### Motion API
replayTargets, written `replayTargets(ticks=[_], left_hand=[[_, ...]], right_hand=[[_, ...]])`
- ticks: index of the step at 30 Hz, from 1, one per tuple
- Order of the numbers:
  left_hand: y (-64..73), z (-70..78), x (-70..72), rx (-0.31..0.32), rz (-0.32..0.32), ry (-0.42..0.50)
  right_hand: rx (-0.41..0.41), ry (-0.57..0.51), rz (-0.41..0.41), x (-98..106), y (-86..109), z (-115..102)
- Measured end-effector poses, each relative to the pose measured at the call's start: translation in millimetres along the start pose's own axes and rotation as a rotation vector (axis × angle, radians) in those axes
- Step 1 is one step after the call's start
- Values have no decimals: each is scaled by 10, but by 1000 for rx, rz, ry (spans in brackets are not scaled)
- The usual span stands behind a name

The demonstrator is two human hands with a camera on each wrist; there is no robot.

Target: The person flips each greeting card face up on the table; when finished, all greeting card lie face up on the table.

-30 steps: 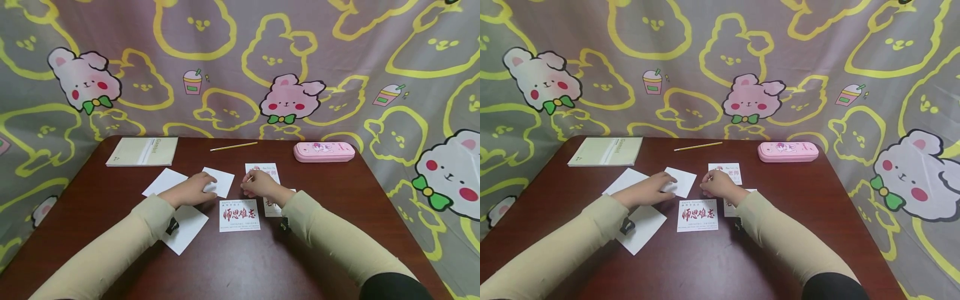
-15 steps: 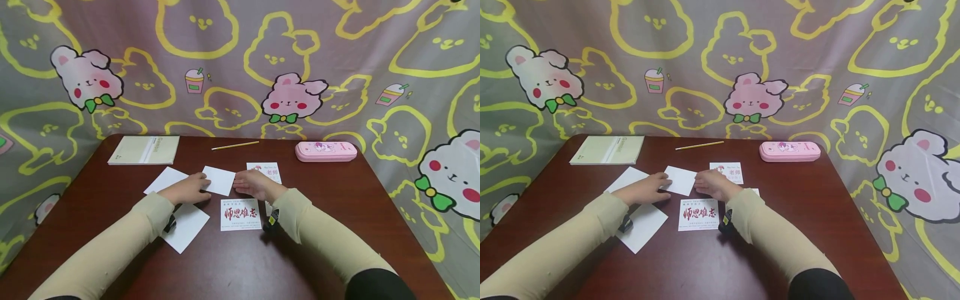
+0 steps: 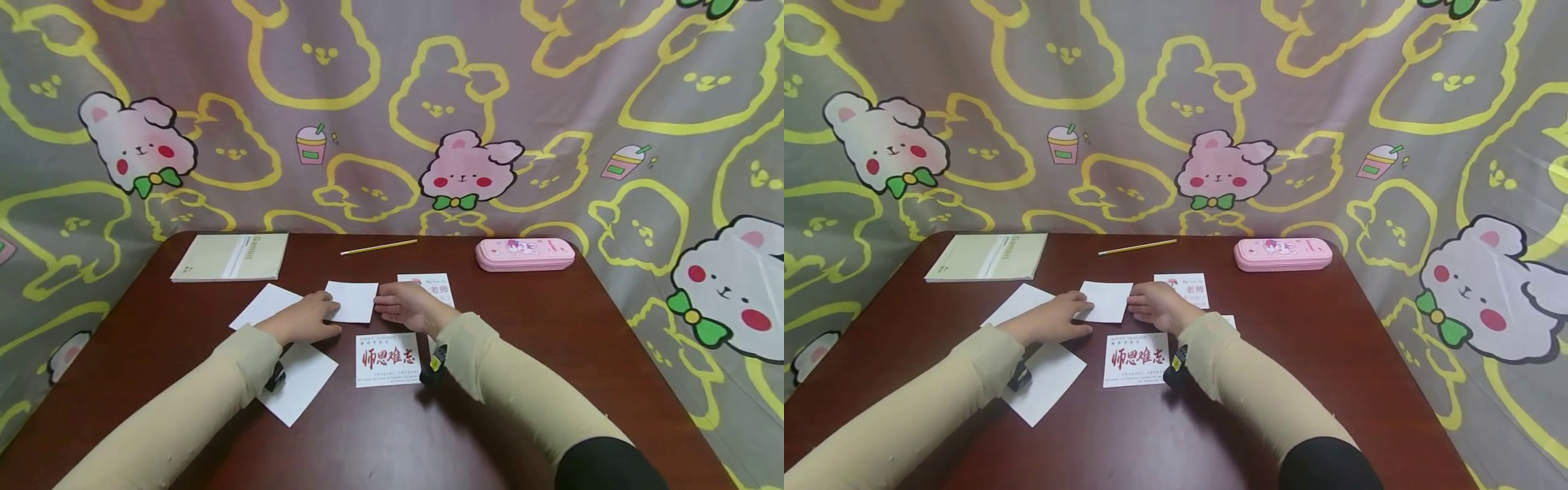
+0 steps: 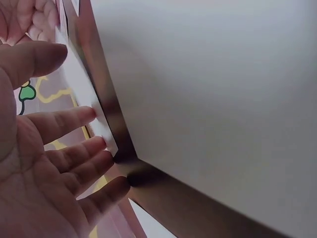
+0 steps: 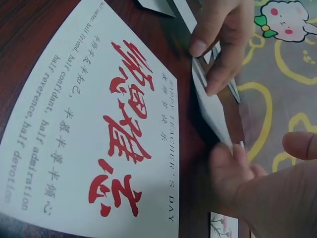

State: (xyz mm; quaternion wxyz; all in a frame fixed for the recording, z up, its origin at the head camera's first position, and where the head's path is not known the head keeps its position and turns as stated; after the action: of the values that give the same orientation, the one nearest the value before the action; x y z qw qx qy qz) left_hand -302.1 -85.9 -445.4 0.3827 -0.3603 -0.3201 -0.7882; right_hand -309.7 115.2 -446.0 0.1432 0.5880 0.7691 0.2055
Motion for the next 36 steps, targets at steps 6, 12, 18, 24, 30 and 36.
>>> replayTargets(ticks=[6, 12, 18, 24, 30, 36], left_hand=[[36, 2, 12, -63, 48, 41], [74, -43, 16, -105, 107, 116], [120, -106, 116, -153, 241, 136], [127, -106, 219, -145, 353, 149], [155, -82, 307, -197, 548, 193], [168, -50, 356, -254, 632, 263]], right_hand=[[60, 22, 71, -77, -93, 38], [79, 50, 90, -164, -133, 51], [143, -4, 69, -112, -108, -65], [159, -57, 41, 24, -36, -152], [156, -86, 65, 117, 1, -185], [164, -79, 79, 176, 16, -202]])
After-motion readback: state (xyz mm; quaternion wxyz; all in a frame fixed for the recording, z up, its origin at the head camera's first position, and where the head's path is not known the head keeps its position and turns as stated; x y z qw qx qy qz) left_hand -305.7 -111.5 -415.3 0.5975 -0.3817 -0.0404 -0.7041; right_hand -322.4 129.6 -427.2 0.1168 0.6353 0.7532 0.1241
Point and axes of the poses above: each hand's wrist, its own y-axis away from the middle knuckle, its own x-axis out of the back of the hand, z = x × y, the point moved 4 cm from there along -y, towards the middle knuckle, and after that the axes turned 13 degrees about y, right-handed, at the moved point
